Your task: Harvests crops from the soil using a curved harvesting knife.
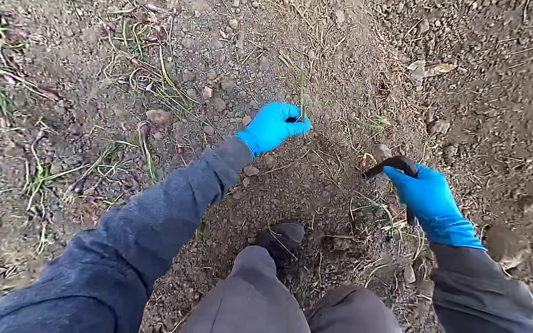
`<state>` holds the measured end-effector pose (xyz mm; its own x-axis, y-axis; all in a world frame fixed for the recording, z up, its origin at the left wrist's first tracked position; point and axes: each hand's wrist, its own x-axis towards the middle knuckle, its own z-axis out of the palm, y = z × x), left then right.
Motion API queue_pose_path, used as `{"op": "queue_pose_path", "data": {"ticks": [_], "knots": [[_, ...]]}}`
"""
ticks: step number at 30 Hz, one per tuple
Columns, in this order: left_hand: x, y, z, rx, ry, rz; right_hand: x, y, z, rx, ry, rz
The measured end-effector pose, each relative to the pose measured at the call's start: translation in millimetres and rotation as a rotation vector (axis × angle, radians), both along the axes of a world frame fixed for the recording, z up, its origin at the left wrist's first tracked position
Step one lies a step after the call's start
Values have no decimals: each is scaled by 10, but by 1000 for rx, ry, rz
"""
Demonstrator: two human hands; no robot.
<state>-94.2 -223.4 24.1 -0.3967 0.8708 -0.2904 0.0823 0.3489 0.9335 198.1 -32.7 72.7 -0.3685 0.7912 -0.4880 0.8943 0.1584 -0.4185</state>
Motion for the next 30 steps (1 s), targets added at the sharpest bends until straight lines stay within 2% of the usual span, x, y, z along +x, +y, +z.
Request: {"op": "queue_pose_path", "data": {"ticks": [3,5,7,8,11,12,13,14,15,17,19,20,22,25,26,27,28,30], "knots": [[236,140,-140,15,-201,36,-159,-40,1023,221,231,-7],[286,281,-165,-10,-222,39,-254,-102,1359,284,456,-52],[296,389,-142,-38,-212,46,-403,-167,1260,253,582,-105],[313,427,-118,-37,-207,48,-475,-205,1036,228,565,-117],[376,503,130,3,-146,72,-583,-431,-76,53,316,-34],[415,548,250,-1,-96,79,-560,-531,-375,-10,258,-3],[477,601,329,-15,-32,69,-495,-630,-515,-35,236,12],[564,661,329,-49,58,28,-398,-720,-473,-19,243,6],[674,724,231,-100,166,-45,-300,-766,-274,6,254,-15],[930,785,-155,-201,293,-198,-144,-803,359,124,300,-64],[1014,775,-376,-224,270,-196,-40,-852,849,243,460,-114],[989,714,-350,-215,241,-152,2,-902,927,260,523,-152],[846,506,-226,-214,239,-87,53,-990,664,228,486,-188],[523,132,-139,-290,365,-59,43,-1017,-323,69,239,-22],[442,-3,-136,-312,406,-60,-3,-1008,-429,14,168,36],[383,-145,-131,-330,434,-62,-43,-1004,-340,-5,130,76],[357,-313,-136,-337,444,-53,-48,-1029,-91,9,128,102],[399,-694,-112,-352,392,-1,-34,-1103,582,120,260,101]]}}
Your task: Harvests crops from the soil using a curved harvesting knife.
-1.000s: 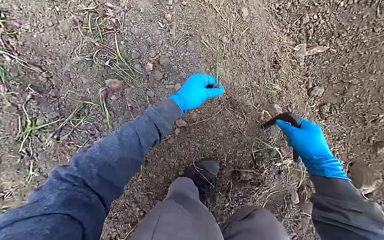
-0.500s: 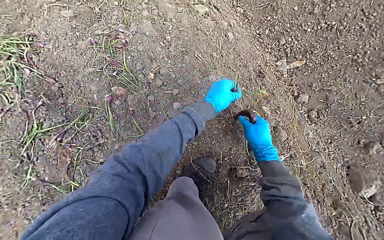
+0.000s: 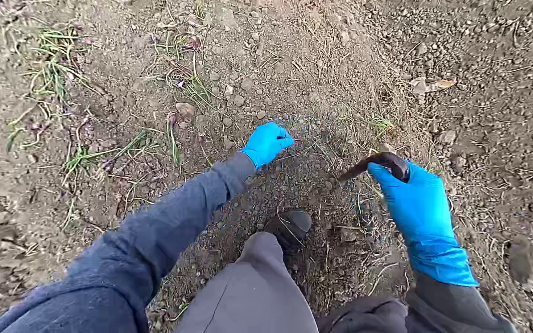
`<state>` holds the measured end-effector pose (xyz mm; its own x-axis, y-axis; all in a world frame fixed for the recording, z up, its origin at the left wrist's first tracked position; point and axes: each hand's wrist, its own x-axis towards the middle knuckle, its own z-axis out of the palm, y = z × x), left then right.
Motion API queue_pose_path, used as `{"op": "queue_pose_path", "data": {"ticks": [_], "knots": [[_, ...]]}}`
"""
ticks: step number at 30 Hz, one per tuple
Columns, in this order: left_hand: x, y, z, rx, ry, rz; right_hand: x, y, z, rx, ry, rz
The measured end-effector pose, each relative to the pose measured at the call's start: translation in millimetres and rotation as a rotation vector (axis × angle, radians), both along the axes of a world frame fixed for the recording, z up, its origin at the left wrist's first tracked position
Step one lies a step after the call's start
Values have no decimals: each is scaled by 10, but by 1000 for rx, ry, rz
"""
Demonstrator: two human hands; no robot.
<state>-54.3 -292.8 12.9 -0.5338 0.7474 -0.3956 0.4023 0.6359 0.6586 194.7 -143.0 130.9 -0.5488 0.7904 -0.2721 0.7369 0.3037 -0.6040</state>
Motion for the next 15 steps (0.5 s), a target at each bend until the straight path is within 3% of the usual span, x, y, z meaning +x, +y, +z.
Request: {"op": "queue_pose_path", "data": {"ticks": [2,3,6,8,9,10,12,14,15], "knots": [[23,-248,21,-8,-41,75,-67,-23,383,60,230,-95],[45,-309,44,-3,-56,116,-135,-34,380,49,323,-124],[129,-181,305,59,-67,193,-358,-156,-330,-43,185,-81],[253,98,449,36,-7,123,-436,-203,-932,-146,28,13],[359,246,435,-18,32,26,-422,-197,-1025,-172,2,54],[476,380,339,-92,75,-112,-393,-187,-948,-166,9,69],[749,519,-30,-189,167,-377,-247,-179,-433,-80,92,43],[768,469,-227,-147,182,-430,-87,-186,111,47,228,-29],[642,375,-192,-108,137,-360,-19,-203,243,90,296,-65]]}}
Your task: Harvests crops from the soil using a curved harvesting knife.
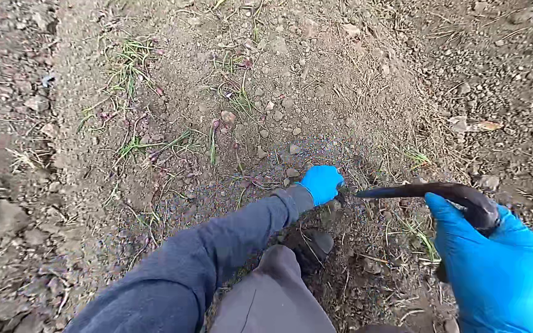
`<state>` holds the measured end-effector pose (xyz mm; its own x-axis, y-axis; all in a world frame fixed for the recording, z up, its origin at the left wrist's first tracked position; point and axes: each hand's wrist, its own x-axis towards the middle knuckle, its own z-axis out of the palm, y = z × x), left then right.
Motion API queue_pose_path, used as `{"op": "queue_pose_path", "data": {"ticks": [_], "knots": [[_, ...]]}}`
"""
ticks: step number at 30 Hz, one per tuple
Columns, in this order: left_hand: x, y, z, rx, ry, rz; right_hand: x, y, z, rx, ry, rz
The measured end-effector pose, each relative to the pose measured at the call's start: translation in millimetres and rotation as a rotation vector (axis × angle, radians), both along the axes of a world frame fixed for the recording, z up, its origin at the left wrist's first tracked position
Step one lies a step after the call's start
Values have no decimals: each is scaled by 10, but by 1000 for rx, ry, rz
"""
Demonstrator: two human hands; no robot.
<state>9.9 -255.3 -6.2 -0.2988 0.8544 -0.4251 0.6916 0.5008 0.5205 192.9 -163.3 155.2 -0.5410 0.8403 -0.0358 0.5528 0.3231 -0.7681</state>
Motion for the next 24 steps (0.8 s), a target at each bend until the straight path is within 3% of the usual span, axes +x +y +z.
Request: {"op": "queue_pose_path", "data": {"ticks": [2,4,6,7,9,12,14,15,17,20,24], "knots": [[-447,-258,171,50,11,284,66,-39,-129,3,1,-47],[-1047,-453,280,-7,159,629,80,-63,-729,-102,-176,-22],[-1617,-603,222,-133,253,854,46,-59,-1324,-215,-344,56],[-1826,-674,133,-196,255,881,16,-34,-1379,-233,-380,102],[-2025,-809,-106,-290,221,825,-41,-46,-968,-194,-364,157],[-1981,-977,-207,-156,53,842,-129,-175,35,-72,-115,139],[-1741,-1064,-108,16,-211,879,-221,-278,287,-77,94,117],[-1576,-1118,-69,67,-343,871,-307,-335,232,-89,116,129],[-1294,-1243,-68,78,-482,832,-556,-440,-233,-147,-35,183],[-1050,-1420,-131,53,-363,796,-777,-614,-1200,-250,-406,334],[-844,-1580,-18,201,-407,947,-558,-738,-1362,-263,-367,337]]}}
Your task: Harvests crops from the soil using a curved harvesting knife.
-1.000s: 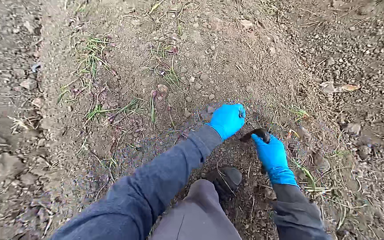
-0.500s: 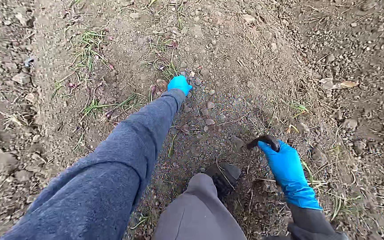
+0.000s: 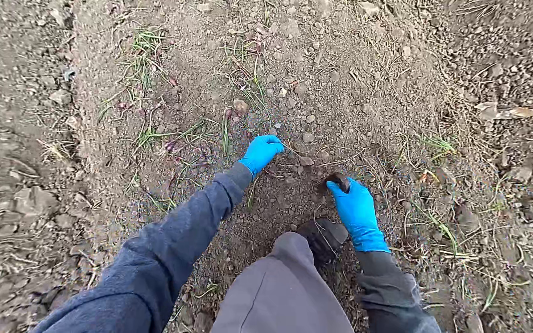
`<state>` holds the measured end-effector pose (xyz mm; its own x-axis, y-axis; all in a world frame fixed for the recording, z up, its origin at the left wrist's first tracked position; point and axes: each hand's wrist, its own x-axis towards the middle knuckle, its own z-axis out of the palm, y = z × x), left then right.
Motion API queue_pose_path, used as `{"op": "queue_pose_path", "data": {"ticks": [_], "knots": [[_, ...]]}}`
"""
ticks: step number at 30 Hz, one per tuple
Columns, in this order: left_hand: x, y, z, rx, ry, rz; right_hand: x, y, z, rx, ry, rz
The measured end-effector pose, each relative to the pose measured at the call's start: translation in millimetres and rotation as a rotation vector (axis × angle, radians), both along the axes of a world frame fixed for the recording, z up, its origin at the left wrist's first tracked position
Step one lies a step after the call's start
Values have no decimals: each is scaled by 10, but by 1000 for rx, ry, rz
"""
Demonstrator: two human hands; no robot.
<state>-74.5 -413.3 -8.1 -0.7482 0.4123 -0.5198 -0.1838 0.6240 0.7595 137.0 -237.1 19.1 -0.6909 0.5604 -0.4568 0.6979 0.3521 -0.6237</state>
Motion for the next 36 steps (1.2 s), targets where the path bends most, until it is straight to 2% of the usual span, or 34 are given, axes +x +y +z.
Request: {"op": "queue_pose_path", "data": {"ticks": [3,4,6,8,10,12,15,17,19,21,23,25,27,28,30,31,33,36], "knots": [[195,84,262,141,-18,-31,117,-62,-14,-6,56,-77],[310,159,347,131,1,-79,127,-72,-13,-24,55,-83],[610,371,391,-26,132,-309,123,-45,89,-60,47,-64],[932,603,160,-225,277,-626,116,4,472,-25,78,-57],[1162,681,-105,-297,361,-791,165,48,1060,42,176,-80],[1102,615,-45,-312,358,-713,222,92,1583,14,412,-155],[746,353,147,-450,348,-453,109,17,1845,-27,652,-172],[463,171,46,-457,226,-341,-47,-92,1587,-18,596,-71],[278,47,61,-210,47,-139,-202,-319,908,-26,311,15],[273,-17,272,82,-122,64,-206,-599,92,-63,70,122],[345,-6,461,138,-138,63,-138,-669,-203,-103,27,171],[607,-10,402,-66,7,-223,-52,-599,-3,-127,53,157],[923,15,81,-319,204,-582,17,-480,575,-73,156,91],[1075,-14,-91,-375,264,-670,90,-430,903,-46,242,48],[1112,-58,-123,-391,323,-645,156,-346,1444,-115,480,-68],[1045,-87,-29,-400,356,-595,165,-332,1556,-131,544,-116],[788,-188,99,-477,415,-500,156,-329,1393,-31,437,-74],[270,-300,22,-594,319,-592,89,-395,396,65,62,111]]}}
